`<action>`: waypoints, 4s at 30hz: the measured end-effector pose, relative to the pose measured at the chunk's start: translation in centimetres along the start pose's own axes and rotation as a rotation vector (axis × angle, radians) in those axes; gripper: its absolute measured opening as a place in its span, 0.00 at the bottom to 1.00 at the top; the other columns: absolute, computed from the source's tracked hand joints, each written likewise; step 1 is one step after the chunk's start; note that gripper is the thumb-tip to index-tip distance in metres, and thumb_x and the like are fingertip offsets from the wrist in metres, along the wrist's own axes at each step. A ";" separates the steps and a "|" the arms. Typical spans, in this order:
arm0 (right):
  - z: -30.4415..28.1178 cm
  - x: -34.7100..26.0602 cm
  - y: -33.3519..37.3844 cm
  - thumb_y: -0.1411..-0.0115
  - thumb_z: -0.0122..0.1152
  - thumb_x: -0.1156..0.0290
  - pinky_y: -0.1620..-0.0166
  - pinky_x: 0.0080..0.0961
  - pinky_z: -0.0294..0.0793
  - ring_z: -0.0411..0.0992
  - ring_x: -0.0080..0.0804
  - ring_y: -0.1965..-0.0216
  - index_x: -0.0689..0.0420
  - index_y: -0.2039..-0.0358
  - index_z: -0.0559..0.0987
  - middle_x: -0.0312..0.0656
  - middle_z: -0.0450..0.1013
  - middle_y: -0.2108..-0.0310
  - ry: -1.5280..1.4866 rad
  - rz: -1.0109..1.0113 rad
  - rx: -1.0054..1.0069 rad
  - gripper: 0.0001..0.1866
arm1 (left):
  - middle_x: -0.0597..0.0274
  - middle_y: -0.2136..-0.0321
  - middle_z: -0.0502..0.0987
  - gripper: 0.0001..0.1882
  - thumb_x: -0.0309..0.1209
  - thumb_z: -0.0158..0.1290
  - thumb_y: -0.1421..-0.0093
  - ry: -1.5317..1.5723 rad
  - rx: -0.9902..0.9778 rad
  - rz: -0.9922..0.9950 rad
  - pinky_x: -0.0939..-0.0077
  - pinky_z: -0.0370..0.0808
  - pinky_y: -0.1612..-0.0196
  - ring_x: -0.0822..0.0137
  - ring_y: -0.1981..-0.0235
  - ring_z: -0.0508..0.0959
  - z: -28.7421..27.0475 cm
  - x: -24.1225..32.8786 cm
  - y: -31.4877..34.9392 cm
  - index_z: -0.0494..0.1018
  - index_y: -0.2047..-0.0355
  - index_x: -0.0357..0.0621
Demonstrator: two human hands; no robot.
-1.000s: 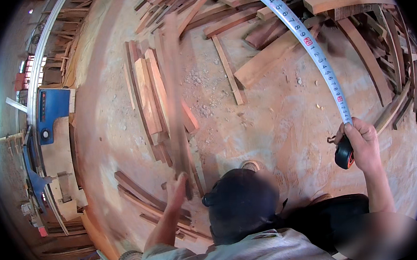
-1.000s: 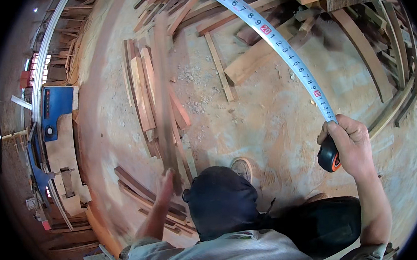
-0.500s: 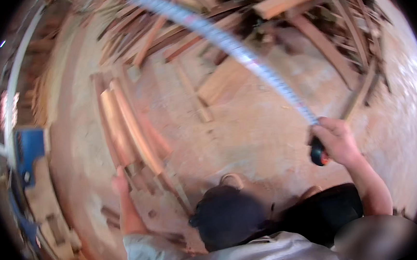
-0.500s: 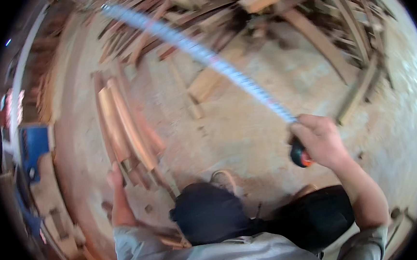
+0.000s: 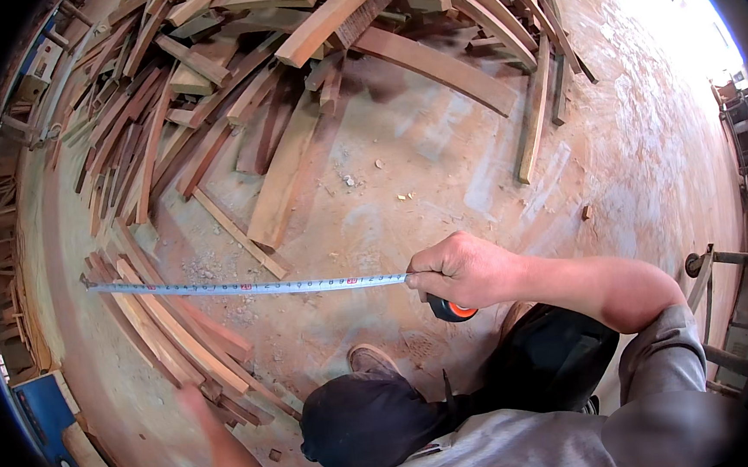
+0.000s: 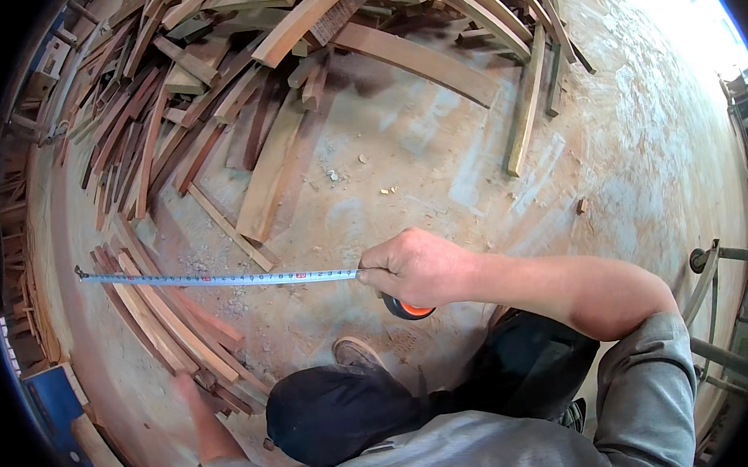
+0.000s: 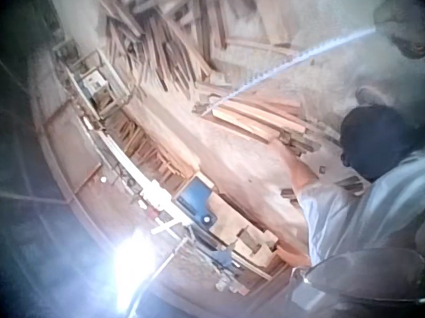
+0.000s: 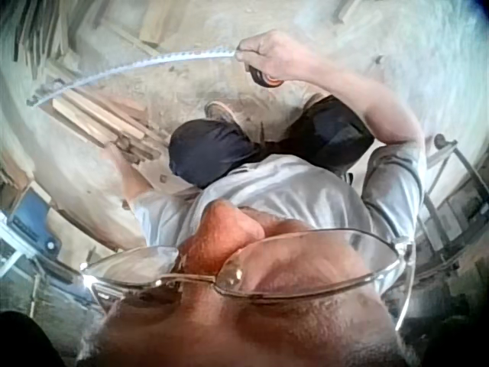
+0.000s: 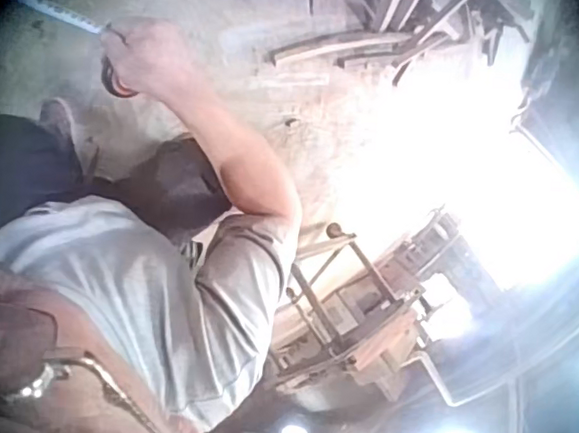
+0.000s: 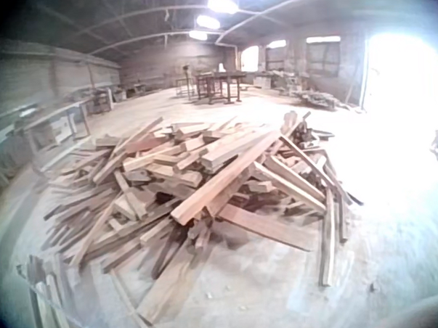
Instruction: The person repeatedly picks up wooden planks from a large pile on the floor and measures their length using a tape measure. The person holds the tape measure against the wood, checks the measurement, and then places the wood back into the pile. This process is repeated for multiple pieces of wood throughout the clip.
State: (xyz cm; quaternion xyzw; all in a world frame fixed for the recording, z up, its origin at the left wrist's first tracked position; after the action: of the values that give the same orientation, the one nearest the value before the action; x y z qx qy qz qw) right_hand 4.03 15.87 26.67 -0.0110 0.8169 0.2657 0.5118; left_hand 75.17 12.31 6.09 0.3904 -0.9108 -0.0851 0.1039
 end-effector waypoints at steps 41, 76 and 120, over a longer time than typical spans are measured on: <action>-8.6 1.5 10.8 0.32 0.51 0.65 0.65 0.25 0.72 0.71 0.24 0.73 0.60 0.65 0.80 0.39 0.75 0.76 -0.545 0.154 0.284 0.13 | 0.38 0.54 0.76 0.31 0.43 0.58 0.42 -0.048 0.088 1.247 0.51 0.73 0.52 0.40 0.54 0.76 -5.3 60.6 31.1 0.66 0.48 0.30; -3.5 -0.6 8.7 0.34 0.55 0.70 0.77 0.29 0.68 0.69 0.31 0.83 0.60 0.65 0.79 0.45 0.68 0.84 -0.415 0.002 0.225 0.08 | 0.52 0.62 0.77 0.25 0.36 0.57 0.41 0.741 -1.577 0.288 0.58 0.83 0.62 0.59 0.65 0.81 10.8 35.4 29.8 0.66 0.48 0.34; -6.9 -0.7 2.5 0.32 0.50 0.65 0.73 0.17 0.67 0.68 0.18 0.78 0.58 0.72 0.75 0.38 0.74 0.79 -0.365 0.052 0.470 0.14 | 0.44 0.67 0.79 0.24 0.40 0.60 0.47 0.474 0.132 0.154 0.60 0.75 0.59 0.52 0.65 0.79 -5.1 -0.7 12.6 0.73 0.59 0.29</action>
State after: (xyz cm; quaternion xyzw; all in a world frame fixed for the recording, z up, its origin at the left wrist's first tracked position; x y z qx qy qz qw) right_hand -2.14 14.77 30.65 0.1767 0.7505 0.0796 0.6318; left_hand 68.21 21.04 13.94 0.3347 -0.8918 0.0764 0.2949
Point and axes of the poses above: each hand's wrist, its own y-axis away from the middle knuckle, its own z-axis out of the palm, x = y × z, the point moved 5 cm from there along -y, towards the middle knuckle
